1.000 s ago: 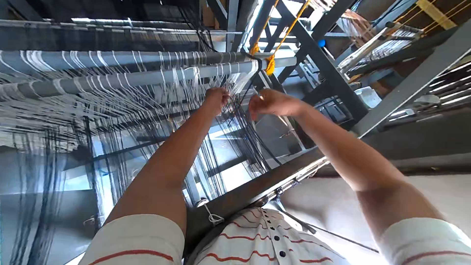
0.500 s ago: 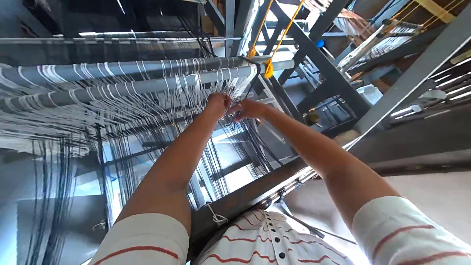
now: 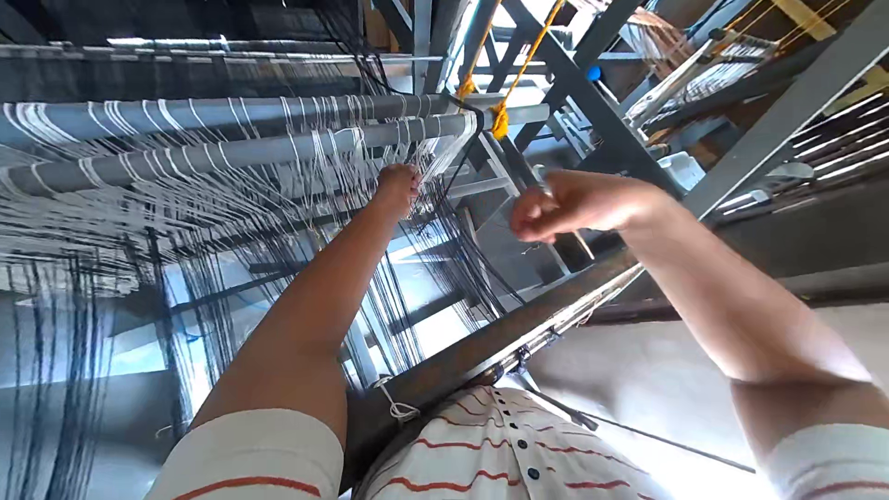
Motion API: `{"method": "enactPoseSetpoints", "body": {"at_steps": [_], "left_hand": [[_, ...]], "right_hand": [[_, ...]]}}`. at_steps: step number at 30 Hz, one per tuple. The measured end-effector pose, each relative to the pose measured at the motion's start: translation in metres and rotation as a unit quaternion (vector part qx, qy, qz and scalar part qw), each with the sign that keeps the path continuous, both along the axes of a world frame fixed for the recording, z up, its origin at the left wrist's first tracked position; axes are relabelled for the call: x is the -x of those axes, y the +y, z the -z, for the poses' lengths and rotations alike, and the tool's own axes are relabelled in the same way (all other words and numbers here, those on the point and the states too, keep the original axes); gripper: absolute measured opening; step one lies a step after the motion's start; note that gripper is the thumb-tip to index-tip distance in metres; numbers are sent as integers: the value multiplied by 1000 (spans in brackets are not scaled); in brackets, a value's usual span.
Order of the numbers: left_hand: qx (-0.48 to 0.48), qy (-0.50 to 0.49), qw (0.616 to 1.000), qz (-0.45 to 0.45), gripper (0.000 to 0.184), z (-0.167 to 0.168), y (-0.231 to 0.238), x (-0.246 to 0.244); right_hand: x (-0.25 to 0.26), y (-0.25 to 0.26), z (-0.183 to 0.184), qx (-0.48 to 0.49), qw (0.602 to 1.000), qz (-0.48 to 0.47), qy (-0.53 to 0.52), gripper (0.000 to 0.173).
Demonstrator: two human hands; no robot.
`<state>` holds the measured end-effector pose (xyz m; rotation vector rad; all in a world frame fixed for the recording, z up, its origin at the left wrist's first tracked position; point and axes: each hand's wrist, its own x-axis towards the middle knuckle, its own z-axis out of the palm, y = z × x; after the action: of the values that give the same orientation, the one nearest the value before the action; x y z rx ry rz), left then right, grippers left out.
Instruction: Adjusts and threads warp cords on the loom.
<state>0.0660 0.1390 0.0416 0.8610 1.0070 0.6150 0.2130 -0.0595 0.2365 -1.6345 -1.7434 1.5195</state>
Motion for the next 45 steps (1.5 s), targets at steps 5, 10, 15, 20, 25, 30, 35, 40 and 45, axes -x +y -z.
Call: {"method": "enactPoseSetpoints", "body": {"at_steps": [5,10,15,20,25,30,35,40,45], "left_hand": [[5,-6,1000,-8,11,0,-1,-1],[42,-42,998,-32,9,-3,0,-4],[98,-66,992,-53,9,-7,-4,-10],[131,-102,983,-80,11,-7,-5,-11],[121,-68,988,-65,14,-9,-1,-5],[90,-90,991,-48,20,1,6,-1],[90,-75,992,-35,14,-5,0,-2],[74,-75,994,-31,13,-4,-4,-4],[60,-61,996,-32,13,-4,-5,-2]], "right_hand": [[-25,-85,-27,-102,985,-107,-84,20],[-15,-130,-37,-71,954,-218,-195,31],[11,-28,-5,-52,928,6,-368,32],[22,92,105,-72,959,41,-270,45],[44,124,164,-75,982,88,-149,33],[24,99,143,-48,988,141,29,11],[5,60,72,47,995,82,9,11],[4,16,5,30,993,76,-80,8],[-10,-46,-38,-55,987,80,-129,12]]}}
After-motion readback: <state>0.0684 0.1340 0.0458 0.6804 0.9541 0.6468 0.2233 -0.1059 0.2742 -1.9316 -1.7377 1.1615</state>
